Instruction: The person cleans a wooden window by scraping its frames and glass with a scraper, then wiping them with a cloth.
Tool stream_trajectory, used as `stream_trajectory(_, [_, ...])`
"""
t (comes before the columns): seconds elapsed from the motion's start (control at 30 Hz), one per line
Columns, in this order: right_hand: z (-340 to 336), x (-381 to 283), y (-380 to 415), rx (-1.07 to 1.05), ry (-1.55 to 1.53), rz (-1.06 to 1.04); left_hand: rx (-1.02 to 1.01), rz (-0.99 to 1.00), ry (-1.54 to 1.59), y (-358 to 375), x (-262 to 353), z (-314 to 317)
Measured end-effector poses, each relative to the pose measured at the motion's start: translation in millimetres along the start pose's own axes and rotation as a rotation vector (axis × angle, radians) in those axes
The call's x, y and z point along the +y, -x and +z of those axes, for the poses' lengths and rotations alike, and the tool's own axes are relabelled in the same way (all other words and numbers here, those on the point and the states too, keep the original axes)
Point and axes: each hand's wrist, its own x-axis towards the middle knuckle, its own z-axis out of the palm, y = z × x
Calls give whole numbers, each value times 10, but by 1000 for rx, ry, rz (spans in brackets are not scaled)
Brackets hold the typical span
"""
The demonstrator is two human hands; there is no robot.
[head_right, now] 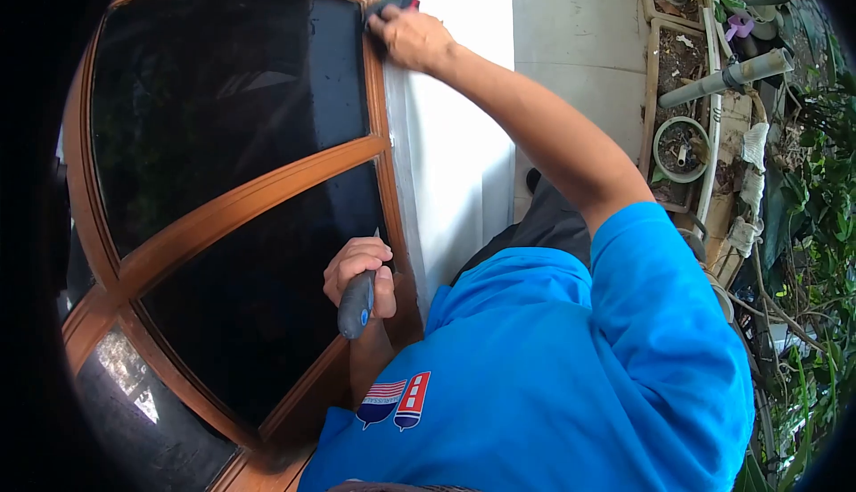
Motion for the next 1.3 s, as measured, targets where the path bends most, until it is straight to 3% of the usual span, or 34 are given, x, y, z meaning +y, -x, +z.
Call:
stream_trajectory(0.13, [26, -419, 796, -185, -153, -236, 9, 11, -6, -30, -1, -12])
stream_trajectory(0.2, [193, -586, 1272, -132, -296, -329, 3, 9, -3, -42, -4, -20])
stream_trajectory(0.33, [164, -480, 1304, -119, -414, -309, -11, 5, 6, -34, -13, -15])
stream_trajectory(0.4, [238, -281, 1028, 77, -462, -288, 27, 34, -14, -39, -49, 28])
stream_trajectory(0.47, [131, -146, 644, 182, -516, -50, 34, 43, -25, -29, -46, 55])
stream_trajectory(0.53, [105, -134, 369, 319, -482, -1, 15, 46, -38, -45, -33, 41])
stream_trajectory(0.6, [157, -332, 434, 378, -530, -133, 24, 45, -37, -45, -19, 41])
stream_trajectory(0.73, [219, -744, 1271, 212, -791, -137, 36, 53, -9, -78, -7, 31])
stream_trajectory(0.83, [173, -950, 1513, 72, -927, 155, 51, 60, -20, -57, -20, 36])
stream_trajectory(0.97, [55, -1236, 1314, 237, -1028, 396, 34, 84, -2, -81, 62, -3])
stream_trajectory(1.07, [-530, -1547, 1261, 368, -1072, 117, 40, 143, -37, -185, 338, -135])
stream_trajectory(1.1, [-695, -1621, 1214, 465, -1128, -66, 36, 183, -59, -229, 457, -224])
stream_trajectory(1.13, [-831, -1683, 1192, 420, -1184, -149, 37, 228, -79, -272, 521, -300])
stream_trajectory(1.27, [-559, -1646, 1199, 502, -1023, -157, 56, 283, -72, -297, 560, -463])
stream_trajectory(1.3, [-322, -1584, 1269, 500, -966, -75, 53, 262, -83, -289, 554, -450])
